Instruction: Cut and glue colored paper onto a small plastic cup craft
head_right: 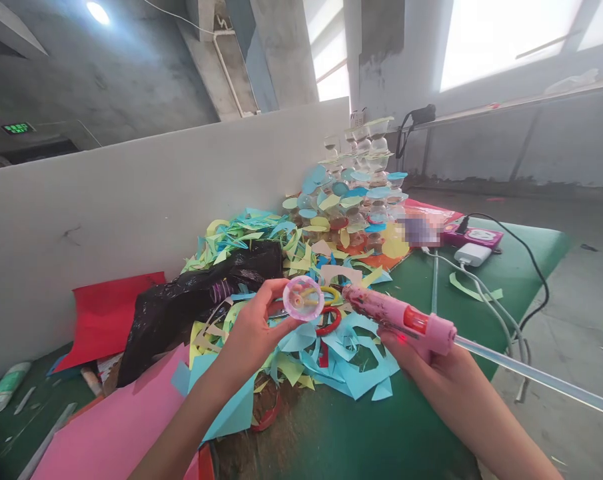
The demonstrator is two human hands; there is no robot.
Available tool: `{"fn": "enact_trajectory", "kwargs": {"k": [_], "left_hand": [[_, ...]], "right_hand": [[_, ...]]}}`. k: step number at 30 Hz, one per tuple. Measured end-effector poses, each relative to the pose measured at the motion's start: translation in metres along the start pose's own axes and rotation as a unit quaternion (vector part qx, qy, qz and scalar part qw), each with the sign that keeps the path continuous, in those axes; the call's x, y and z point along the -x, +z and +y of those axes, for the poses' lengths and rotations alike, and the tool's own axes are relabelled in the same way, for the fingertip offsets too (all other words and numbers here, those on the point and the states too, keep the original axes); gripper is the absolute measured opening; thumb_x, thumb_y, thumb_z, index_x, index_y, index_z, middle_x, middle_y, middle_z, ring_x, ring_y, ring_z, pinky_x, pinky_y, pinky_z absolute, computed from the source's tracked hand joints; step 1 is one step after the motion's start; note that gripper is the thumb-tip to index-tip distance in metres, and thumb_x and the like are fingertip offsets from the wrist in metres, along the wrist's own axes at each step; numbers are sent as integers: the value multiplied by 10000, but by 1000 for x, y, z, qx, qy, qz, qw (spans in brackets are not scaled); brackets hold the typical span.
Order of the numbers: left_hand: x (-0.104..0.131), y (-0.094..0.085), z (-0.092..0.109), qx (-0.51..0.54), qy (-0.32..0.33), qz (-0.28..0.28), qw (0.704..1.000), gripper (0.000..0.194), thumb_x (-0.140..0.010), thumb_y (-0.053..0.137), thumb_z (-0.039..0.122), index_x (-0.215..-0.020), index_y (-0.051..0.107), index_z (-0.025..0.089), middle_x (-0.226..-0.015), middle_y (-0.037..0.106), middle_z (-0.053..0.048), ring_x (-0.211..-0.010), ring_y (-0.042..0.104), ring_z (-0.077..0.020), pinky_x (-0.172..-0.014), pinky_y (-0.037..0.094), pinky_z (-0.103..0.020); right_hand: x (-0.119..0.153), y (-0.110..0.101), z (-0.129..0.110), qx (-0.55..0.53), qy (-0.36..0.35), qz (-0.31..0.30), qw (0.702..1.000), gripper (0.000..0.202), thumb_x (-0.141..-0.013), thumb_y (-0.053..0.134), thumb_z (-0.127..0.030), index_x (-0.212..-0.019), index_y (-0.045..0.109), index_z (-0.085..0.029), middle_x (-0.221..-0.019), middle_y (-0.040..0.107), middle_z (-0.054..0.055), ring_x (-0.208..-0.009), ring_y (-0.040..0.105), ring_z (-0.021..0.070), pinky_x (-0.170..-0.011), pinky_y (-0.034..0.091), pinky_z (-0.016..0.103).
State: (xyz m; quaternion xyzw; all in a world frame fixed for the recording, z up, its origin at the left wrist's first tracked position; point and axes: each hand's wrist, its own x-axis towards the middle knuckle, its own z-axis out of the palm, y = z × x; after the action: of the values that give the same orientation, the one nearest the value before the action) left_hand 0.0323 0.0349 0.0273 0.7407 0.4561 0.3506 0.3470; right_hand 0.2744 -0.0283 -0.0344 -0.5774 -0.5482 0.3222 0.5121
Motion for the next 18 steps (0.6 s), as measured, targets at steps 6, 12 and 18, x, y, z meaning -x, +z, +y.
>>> {"fn": "enact_trajectory", "kwargs": {"k": [6,12,18], "left_hand": [[1,7,4,-24,39,-48,998,346,-867,657,352,-1202,590,303,-1322,577,11,-1164,590,-158,-1039,454,-297],[2,7,6,-10,48,-55,997,338,-880,641,354,-1214,602,320,-1322,583,27,-1193,570,-154,-1041,455,-280],[1,8,4,-17,49,-53,997,340,-880,642,361,-1216,599,327,-1305,595,37,-1180,572,-146,-1040,452,-275]], "right_hand": [[3,0,2,-44,35,-39,998,541,-809,610,-590,-1234,678,-263,-1264,679,56,-1126,629,351,-980,514,440],[-2,2,-6,-67,-10,-67,995,470,-874,576,-509,-1277,651,-278,-1327,636,31,-1236,568,338,-1053,462,467],[-3,2,-4,-67,-35,-67,995,440,-903,560,-460,-1306,624,-294,-1331,634,14,-1232,577,320,-1046,477,463]]}}
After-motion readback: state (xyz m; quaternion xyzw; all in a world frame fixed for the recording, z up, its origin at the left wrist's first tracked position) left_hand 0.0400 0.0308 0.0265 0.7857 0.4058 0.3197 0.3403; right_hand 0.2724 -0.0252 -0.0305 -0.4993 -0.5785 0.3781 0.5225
